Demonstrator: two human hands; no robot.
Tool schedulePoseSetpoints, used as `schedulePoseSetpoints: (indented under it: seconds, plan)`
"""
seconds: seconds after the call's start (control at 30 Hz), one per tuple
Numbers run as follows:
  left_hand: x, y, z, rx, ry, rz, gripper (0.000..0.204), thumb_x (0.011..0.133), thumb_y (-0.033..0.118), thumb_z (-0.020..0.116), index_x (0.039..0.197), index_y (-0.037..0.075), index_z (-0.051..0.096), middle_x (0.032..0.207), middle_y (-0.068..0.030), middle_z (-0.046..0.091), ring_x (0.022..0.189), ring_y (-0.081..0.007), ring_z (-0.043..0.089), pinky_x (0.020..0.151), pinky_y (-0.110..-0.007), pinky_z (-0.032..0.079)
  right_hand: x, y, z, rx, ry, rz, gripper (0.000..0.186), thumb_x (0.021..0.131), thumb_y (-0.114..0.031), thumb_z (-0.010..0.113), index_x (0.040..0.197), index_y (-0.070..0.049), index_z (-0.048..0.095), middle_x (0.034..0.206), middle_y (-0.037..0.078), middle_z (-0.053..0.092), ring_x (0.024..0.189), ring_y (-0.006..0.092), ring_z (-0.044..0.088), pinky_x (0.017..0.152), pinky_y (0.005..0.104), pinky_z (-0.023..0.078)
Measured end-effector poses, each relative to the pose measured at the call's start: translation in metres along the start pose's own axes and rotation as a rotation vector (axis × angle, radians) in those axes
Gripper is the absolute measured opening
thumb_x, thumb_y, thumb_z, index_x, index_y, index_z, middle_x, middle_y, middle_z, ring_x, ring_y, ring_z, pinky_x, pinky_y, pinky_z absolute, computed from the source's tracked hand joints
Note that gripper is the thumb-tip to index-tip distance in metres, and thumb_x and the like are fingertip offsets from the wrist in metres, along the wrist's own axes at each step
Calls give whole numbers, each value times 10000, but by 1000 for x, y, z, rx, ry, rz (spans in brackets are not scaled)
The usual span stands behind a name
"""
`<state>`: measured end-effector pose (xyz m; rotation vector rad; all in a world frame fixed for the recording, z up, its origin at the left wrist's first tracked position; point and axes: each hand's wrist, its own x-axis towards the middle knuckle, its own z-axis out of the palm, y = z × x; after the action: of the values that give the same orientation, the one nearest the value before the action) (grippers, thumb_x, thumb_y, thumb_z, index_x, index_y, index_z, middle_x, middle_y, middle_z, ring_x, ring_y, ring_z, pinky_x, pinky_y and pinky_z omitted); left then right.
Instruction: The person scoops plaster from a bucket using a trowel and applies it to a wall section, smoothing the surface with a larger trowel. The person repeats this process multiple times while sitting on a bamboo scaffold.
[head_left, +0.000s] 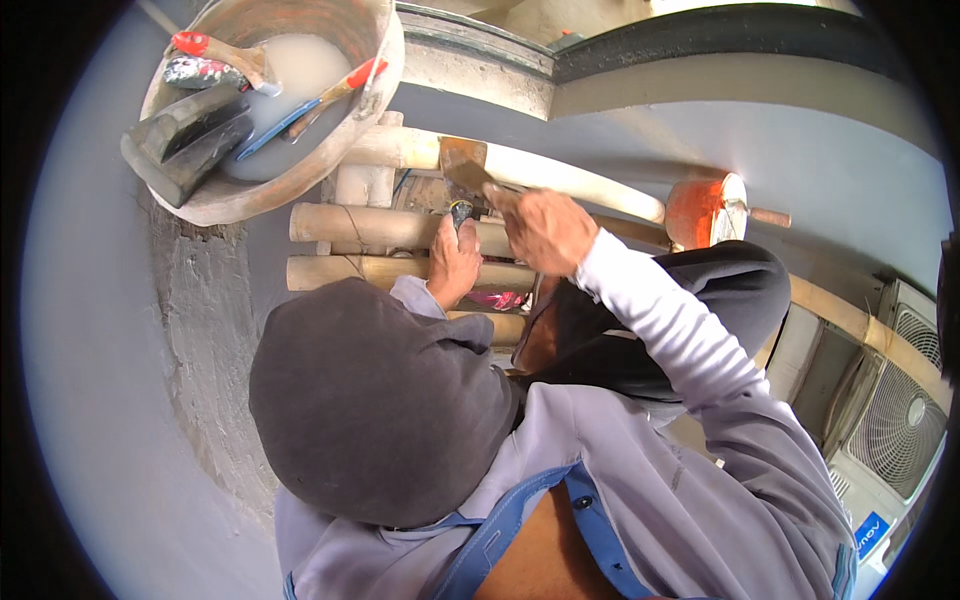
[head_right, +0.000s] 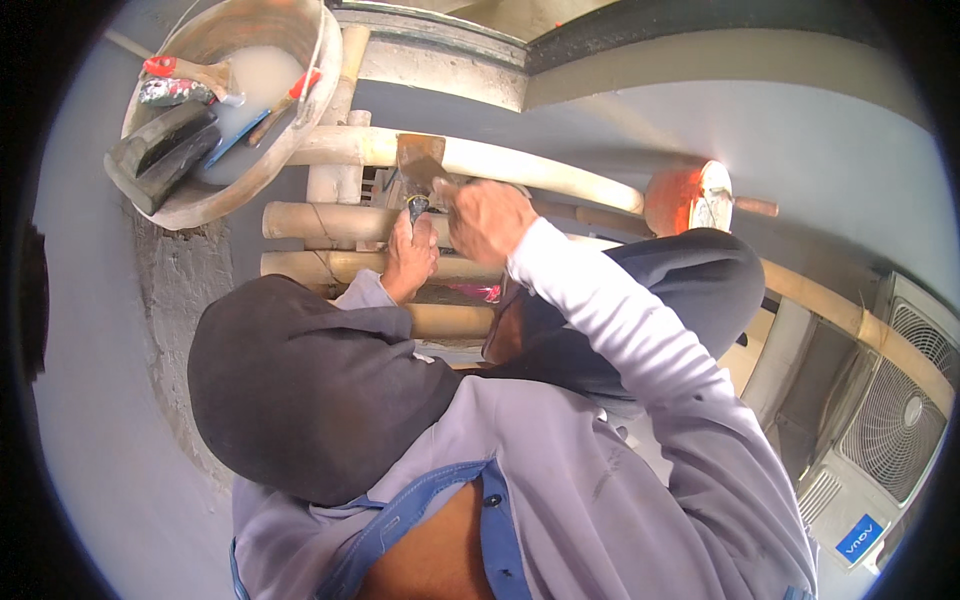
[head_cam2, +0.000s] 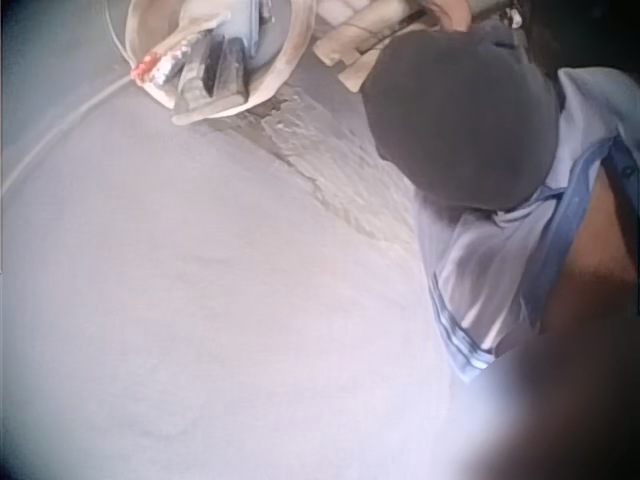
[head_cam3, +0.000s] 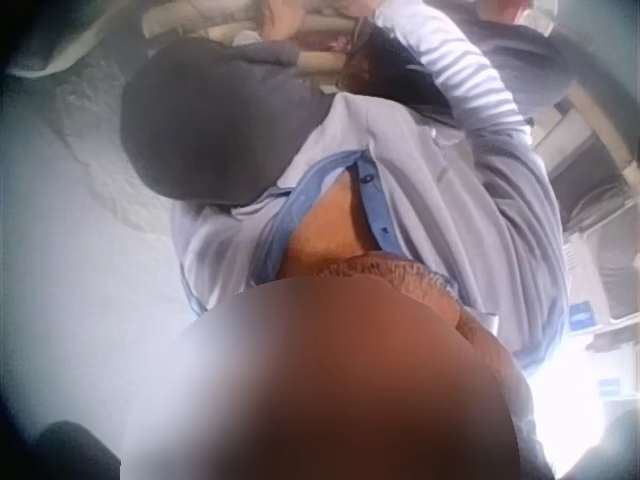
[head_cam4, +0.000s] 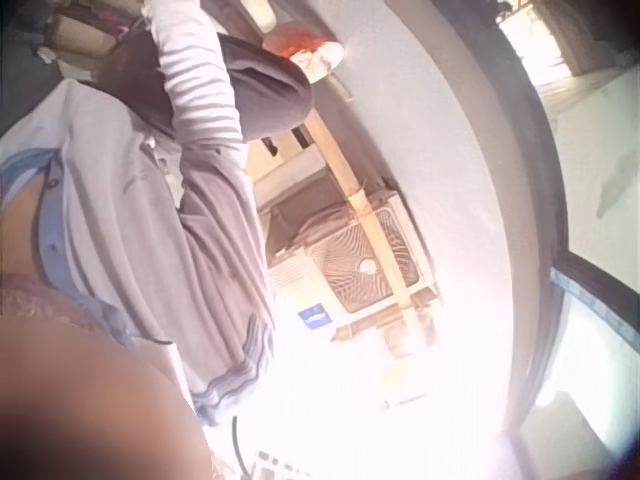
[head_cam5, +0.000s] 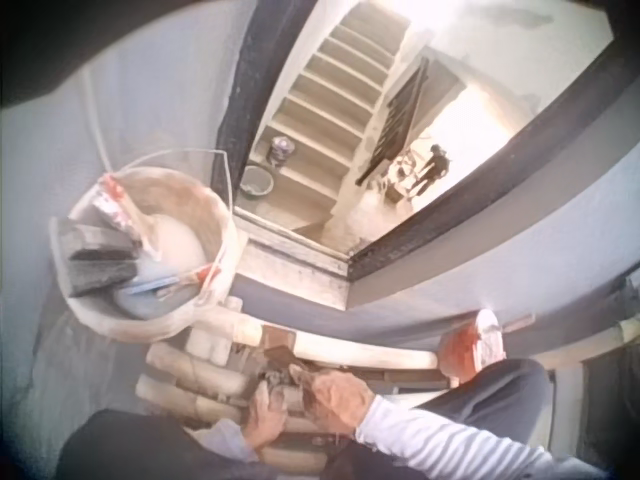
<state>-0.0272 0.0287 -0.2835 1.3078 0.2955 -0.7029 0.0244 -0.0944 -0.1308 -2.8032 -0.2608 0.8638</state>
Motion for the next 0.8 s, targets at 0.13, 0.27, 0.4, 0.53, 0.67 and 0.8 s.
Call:
schedulePoseSetpoints:
  seconds: [0.13,0.27,0.4,0.53,0.67,0.8]
  plan:
    - [18,-22,-6,86,-52,68,197,978,277,436,977,83,410,692,2,436,447,-75,411,347,-238,320,4,-5,-4,-3,48,5,426,823,-69,498,1239,-10,563,676,248,606,651,372,637,613,461,505]
    - [20,-16,-5,76,-57,53,189,975,275,439,979,87,421,693,4,435,459,-73,413,351,-242,317,9,6,-2,-27,-18,10,457,802,-108,513,1247,-9,547,707,232,634,662,381,648,632,453,525]
    - [27,-30,-11,228,-2,99,192,972,277,444,967,85,436,687,-3,446,474,-78,426,355,-249,324,16,1,-7,-23,32,-22,458,788,-126,522,1229,-7,560,698,223,640,657,369,656,631,447,527]
    - [21,-12,-9,69,-33,48,216,968,282,451,938,69,451,673,-10,463,477,-89,446,358,-258,338,20,7,-3,-4,-21,-8,450,794,-126,515,1225,-11,565,700,231,637,671,374,658,639,458,524]
    - [31,-28,-12,236,23,143,224,964,291,463,946,68,446,678,-6,464,480,-87,445,359,-253,333,11,10,7,25,76,-49,429,798,-134,522,1208,-17,568,680,228,631,649,376,654,597,459,527]
    - [28,-24,-9,246,69,136,373,956,321,448,976,-46,516,813,-236,575,759,-389,548,701,-457,408,25,4,-10,-50,-15,6,415,793,-123,523,1191,-19,574,693,222,637,657,375,656,608,458,529]
